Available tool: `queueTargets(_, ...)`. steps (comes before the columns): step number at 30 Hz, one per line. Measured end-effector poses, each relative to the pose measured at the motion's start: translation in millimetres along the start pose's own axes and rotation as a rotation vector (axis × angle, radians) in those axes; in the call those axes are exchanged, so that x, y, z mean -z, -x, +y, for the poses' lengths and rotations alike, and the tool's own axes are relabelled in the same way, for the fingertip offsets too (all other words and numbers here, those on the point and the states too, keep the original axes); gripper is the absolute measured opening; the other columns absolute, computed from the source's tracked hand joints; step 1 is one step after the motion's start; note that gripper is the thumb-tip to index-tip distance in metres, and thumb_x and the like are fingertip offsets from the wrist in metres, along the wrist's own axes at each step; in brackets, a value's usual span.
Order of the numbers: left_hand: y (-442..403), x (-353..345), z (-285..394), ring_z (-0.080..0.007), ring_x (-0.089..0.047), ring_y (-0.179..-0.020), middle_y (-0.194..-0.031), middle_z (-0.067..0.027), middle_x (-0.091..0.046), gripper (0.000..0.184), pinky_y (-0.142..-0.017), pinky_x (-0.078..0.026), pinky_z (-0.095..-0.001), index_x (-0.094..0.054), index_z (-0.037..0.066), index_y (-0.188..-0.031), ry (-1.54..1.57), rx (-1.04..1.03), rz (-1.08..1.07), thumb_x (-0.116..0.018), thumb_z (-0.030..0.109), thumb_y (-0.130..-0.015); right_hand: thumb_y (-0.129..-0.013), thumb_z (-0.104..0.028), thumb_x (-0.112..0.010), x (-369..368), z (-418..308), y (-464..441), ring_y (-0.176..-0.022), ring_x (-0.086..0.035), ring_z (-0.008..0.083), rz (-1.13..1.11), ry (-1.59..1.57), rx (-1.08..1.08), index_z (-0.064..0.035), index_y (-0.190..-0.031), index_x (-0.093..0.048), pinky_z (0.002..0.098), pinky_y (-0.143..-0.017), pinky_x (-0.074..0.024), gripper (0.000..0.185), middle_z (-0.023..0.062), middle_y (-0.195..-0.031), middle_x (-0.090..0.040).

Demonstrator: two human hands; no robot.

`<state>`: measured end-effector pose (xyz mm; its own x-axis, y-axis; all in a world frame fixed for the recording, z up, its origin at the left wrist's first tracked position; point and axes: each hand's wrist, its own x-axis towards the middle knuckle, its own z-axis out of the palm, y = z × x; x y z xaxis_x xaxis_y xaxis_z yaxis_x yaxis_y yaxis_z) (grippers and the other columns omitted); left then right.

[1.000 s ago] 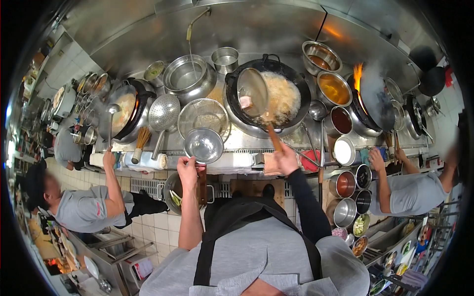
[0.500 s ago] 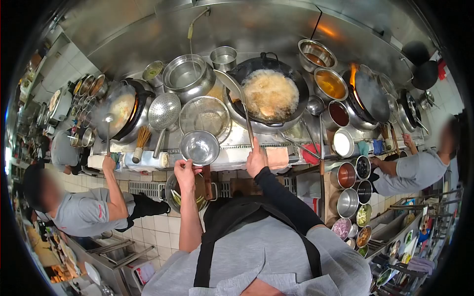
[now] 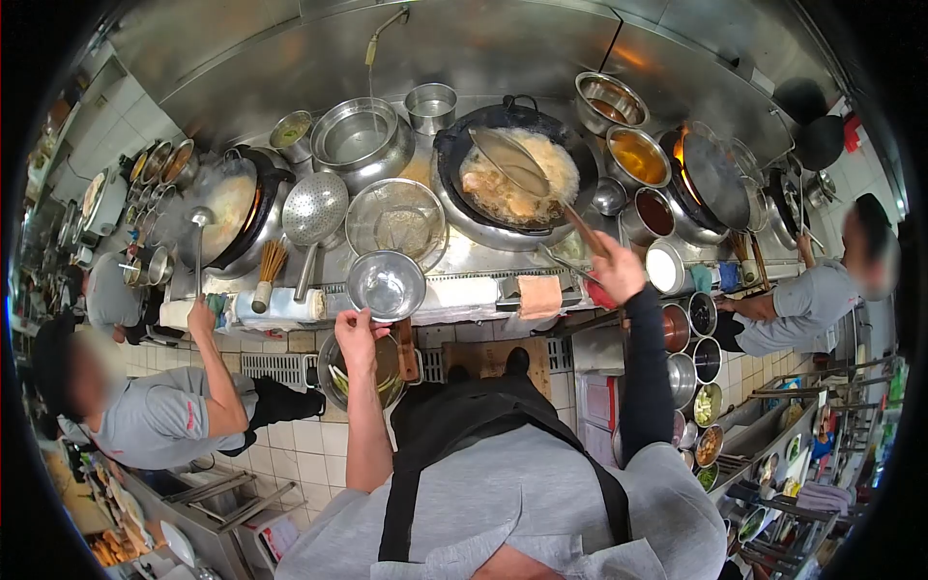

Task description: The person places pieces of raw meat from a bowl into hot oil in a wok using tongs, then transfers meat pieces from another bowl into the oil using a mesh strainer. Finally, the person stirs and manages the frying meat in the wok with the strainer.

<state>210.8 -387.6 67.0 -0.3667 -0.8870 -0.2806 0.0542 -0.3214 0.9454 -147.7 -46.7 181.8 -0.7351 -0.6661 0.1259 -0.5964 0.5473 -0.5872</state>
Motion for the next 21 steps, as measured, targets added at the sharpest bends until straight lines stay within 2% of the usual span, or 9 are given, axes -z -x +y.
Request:
queueTargets(3,0,5,4,-0.0256,-0.072,-0.067,-0.090,-0.0123,-0.060,0.015,-0.052,-0.060,-0.0309,-0.048,0.000,-0.100,-0.017,0.005,0.022,-0.061,0.007,-0.098,-0.086,-0.012,-0.060,49,4,-4,-0.095,-0.066,0.0475,-0.056,0.159,0.107,-0.0015,-0.135,-0.058,0.0498,-0.085,-0.0543,0.050,0.0316,-0.099,-0.068)
queueTargets(4,0,6,5,-0.0258,-0.072,-0.067,-0.090,-0.0125,-0.061,0.015,-0.053,-0.061,-0.0310,-0.048,0.000,-0.101,-0.026,0.006,0.025,-0.061,0.007,-0.098,-0.085,-0.011,-0.059,66,-13,-7,-0.096,-0.066,0.0466,-0.154,0.283,0.020,-0.0010,-0.135,-0.057,0.0502,-0.087,-0.0536,0.052,0.0314,-0.101,-0.068)
queueTargets(6,0,6,8,-0.0257,-0.072,-0.067,-0.090,-0.0125,-0.060,0.016,-0.053,-0.060,-0.0310,-0.047,0.000,-0.102,-0.031,0.007,0.006,-0.061,0.008,-0.098,-0.081,-0.008,-0.058,80,-4,-12,-0.097,-0.067,0.0450,-0.174,0.334,0.144,-0.0009,-0.133,-0.060,0.0493,-0.088,-0.0531,0.052,0.0299,-0.102,-0.069)
queueTargets(9,0,4,10,-0.0256,-0.071,-0.067,-0.091,-0.0125,-0.060,0.017,-0.053,-0.060,-0.0311,-0.047,0.000,-0.102,-0.034,0.005,-0.013,-0.062,0.008,-0.097,-0.078,-0.006,-0.058,110,-7,-21,-0.097,-0.067,0.0437,-0.229,0.329,0.194,-0.0008,-0.129,-0.063,0.0479,-0.090,-0.0531,0.051,0.0283,-0.103,-0.070)
queueTargets(10,0,3,10,-0.0256,-0.071,-0.067,-0.091,-0.0125,-0.060,0.018,-0.053,-0.060,-0.0311,-0.047,0.000,-0.102,-0.034,0.003,-0.020,-0.062,0.008,-0.097,-0.077,-0.006,-0.058,118,-20,-22,-0.097,-0.067,0.0438,-0.242,0.328,0.145,0.0004,-0.124,-0.066,0.0470,-0.089,-0.0535,0.048,0.0278,-0.103,-0.070)
queueTargets(12,0,-1,11,-0.0255,-0.071,-0.067,-0.089,-0.0121,-0.060,0.017,-0.053,-0.060,-0.0311,-0.047,0.000,-0.101,-0.032,-0.001,-0.023,-0.062,0.008,-0.097,-0.076,-0.006,-0.060,132,-21,-30,-0.099,-0.067,0.0427,-0.316,0.359,0.138,0.0002,-0.126,-0.065,0.0446,-0.090,-0.0537,0.051,0.0278,-0.103,-0.070)
queueTargets(16,-2,-1,7,-0.0251,-0.071,-0.066,-0.087,-0.0113,-0.061,0.016,-0.053,-0.060,-0.0310,-0.049,0.001,-0.097,-0.024,-0.018,-0.052,-0.063,0.008,-0.097,-0.074,-0.007,-0.062,130,-3,-45,-0.098,-0.069,0.0389,-0.387,0.229,0.146,-0.0011,-0.129,-0.064,0.0404,-0.090,-0.0536,0.055,0.0264,-0.103,-0.071)
queueTargets(20,4,-1,10,-0.0252,-0.072,-0.066,-0.086,-0.0115,-0.062,0.014,-0.052,-0.060,-0.0304,-0.049,0.002,-0.096,-0.017,-0.029,-0.027,-0.062,0.007,-0.097,-0.076,-0.009,-0.061,83,16,-52,-0.097,-0.069,0.0363,-0.403,0.066,0.174,-0.0022,-0.132,-0.062,0.0388,-0.090,-0.0532,0.056,0.0252,-0.105,-0.071)
queueTargets(21,4,0,10,-0.0252,-0.072,-0.067,-0.086,-0.0118,-0.062,0.013,-0.052,-0.060,-0.0304,-0.049,0.002,-0.096,-0.011,-0.033,-0.016,-0.061,0.007,-0.097,-0.080,-0.005,-0.059,63,16,-47,-0.096,-0.068,0.0278,-0.354,0.066,0.196,-0.0002,-0.134,-0.060,0.0351,-0.090,-0.0515,0.053,0.0205,-0.103,-0.071)
